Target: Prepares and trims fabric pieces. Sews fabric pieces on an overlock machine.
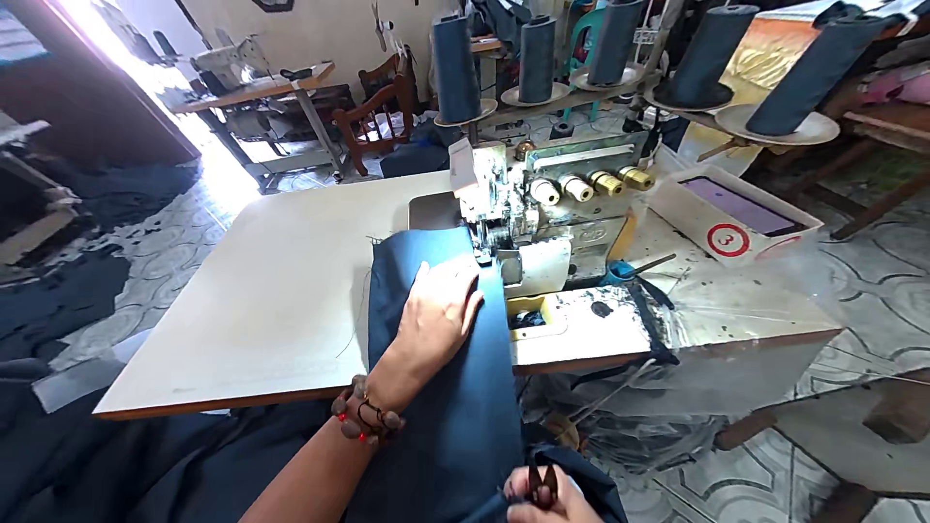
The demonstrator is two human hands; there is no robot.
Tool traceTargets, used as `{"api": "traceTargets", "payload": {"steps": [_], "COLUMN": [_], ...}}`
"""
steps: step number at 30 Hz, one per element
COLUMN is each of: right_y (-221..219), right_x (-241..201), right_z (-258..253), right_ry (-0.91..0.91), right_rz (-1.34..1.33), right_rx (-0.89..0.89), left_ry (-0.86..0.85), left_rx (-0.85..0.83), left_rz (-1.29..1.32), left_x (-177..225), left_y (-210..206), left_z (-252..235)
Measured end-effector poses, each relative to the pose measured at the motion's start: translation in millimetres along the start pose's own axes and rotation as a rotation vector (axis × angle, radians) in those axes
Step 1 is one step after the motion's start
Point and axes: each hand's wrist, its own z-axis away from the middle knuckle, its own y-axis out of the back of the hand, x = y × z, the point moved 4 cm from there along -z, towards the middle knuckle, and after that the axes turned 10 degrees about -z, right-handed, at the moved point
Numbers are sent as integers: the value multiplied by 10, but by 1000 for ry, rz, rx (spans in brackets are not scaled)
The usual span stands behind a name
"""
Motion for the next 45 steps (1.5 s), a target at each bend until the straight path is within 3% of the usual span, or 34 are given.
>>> {"api": "traceTargets", "payload": {"steps": [11, 16, 19, 22, 24, 28, 30, 32, 34, 35, 37, 39, 40, 42, 43, 45], "right_y": [242, 245, 271, 278, 266, 258, 266, 252, 198, 159, 1, -274, -408, -652, -745, -859], "right_x": [-529, -802, -892, -947, -974, -959, -820, -542, -179, -2, 264, 316, 234, -131, -351, -678], "right_z": [-1084, -1500, -1660, -1746, -1767, -1737, -1512, -1042, -440, -138, 336, 574, 615, 625, 621, 650], "right_ry": [-14, 7, 56, 136, 184, 229, 208, 124, 25, -28, -98, -65, 2, 205, 297, 391], "right_rz": [-10, 51, 68, 78, 107, 131, 112, 113, 126, 115, 103, 78, 48, -25, -51, -112], "right_rx": [138, 180, 211, 233, 244, 251, 214, 157, 100, 64, -72, -300, -385, -508, -538, -508], "left_ry": [-22, 16, 68, 63, 34, 42, 72, 76, 166, 289, 678, 1040, 1121, 1040, 1010, 847], "left_rx": [-51, -278, -388, -339, -301, -441, -339, -71, 179, 256, 188, -36, -163, -412, -438, -207], "left_rz": [-93, 113, 121, 151, 149, 94, 116, 180, 254, 315, 482, 752, 883, 1076, 1176, 1495], "left_x": [66, -259, -344, -342, -420, -598, -513, -425, -503, -536, -526, -413, -291, 27, 186, 374], "left_y": [118, 34, 34, 160, 48, -222, -31, 230, 251, 182, -119, -495, -579, -279, 73, 863], "left_z": [182, -173, -384, -390, -462, -644, -374, 163, 915, 1397, 2329, 3001, 3151, 3076, 2912, 2580]}}
